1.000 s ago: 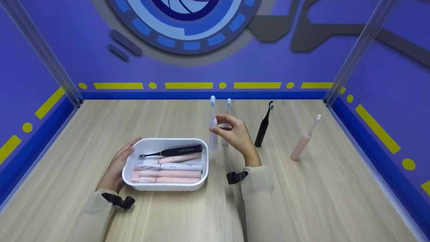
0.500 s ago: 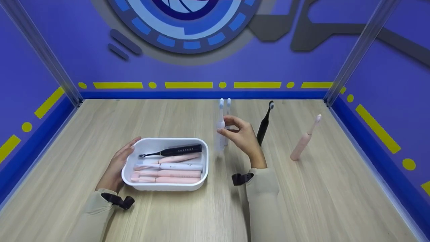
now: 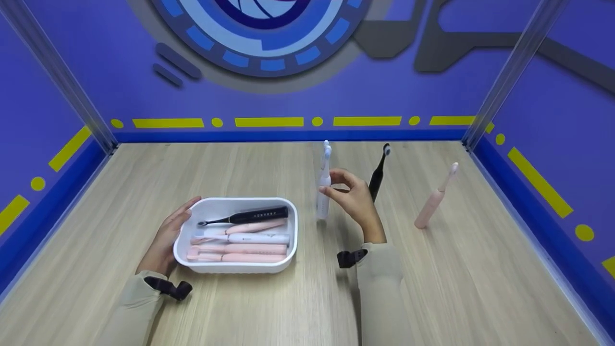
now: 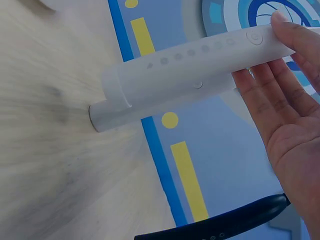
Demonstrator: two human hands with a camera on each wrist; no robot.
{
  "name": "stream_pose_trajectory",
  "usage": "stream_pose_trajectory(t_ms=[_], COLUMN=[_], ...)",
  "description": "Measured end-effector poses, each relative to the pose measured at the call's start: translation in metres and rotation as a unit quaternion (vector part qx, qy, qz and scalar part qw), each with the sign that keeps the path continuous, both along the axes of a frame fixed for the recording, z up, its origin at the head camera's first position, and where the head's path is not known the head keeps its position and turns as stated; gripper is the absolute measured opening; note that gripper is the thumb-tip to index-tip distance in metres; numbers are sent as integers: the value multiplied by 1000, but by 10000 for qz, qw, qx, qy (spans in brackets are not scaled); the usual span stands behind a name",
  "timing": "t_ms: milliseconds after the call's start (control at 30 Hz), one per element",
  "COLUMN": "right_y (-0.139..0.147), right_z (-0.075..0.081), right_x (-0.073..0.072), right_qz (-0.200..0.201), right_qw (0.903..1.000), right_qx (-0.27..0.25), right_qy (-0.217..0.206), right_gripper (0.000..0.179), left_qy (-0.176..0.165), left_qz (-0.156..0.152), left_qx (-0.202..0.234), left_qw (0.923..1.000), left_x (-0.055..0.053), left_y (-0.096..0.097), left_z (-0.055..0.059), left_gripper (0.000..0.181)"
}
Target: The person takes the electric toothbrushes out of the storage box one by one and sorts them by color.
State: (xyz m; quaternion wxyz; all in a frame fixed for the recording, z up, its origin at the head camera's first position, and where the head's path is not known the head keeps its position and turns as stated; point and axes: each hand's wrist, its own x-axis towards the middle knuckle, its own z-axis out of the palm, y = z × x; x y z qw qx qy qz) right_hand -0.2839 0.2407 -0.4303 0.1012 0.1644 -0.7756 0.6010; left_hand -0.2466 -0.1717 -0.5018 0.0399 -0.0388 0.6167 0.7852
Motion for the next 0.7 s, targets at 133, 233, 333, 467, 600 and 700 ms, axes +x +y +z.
stream_pose_trajectory(t_ms=[133,233,333,467,600,700], right_y=[3,5,6,7,7,4], right_z=[-6,-10,-13,-15,-17,-12], right_x=[-2,-4,-5,-7,-9,-5], right_qz=[-120,-277,-470,-586,-592,-612], right_qw=[9999,9995,9986,9978,9976,9973], right_qx=[-52,-43,29,92,88,109], right_qy=[-44,-116,-233,-311,-335,-383], right_gripper=[38,38,38,40,40,40], left_qy=[27,-5,-47,-59,-45,-39], left_qz=[-14,-4,7,-1,11,2], left_qx=[39,31,3,17,17,49], left_qw=[10000,10000,10000,10000,10000,10000], left_x=[1,1,0,0,0,0], left_y=[0,1,1,1,1,1], left_z=[0,1,1,2,1,1], left_gripper=[46,46,46,47,47,47])
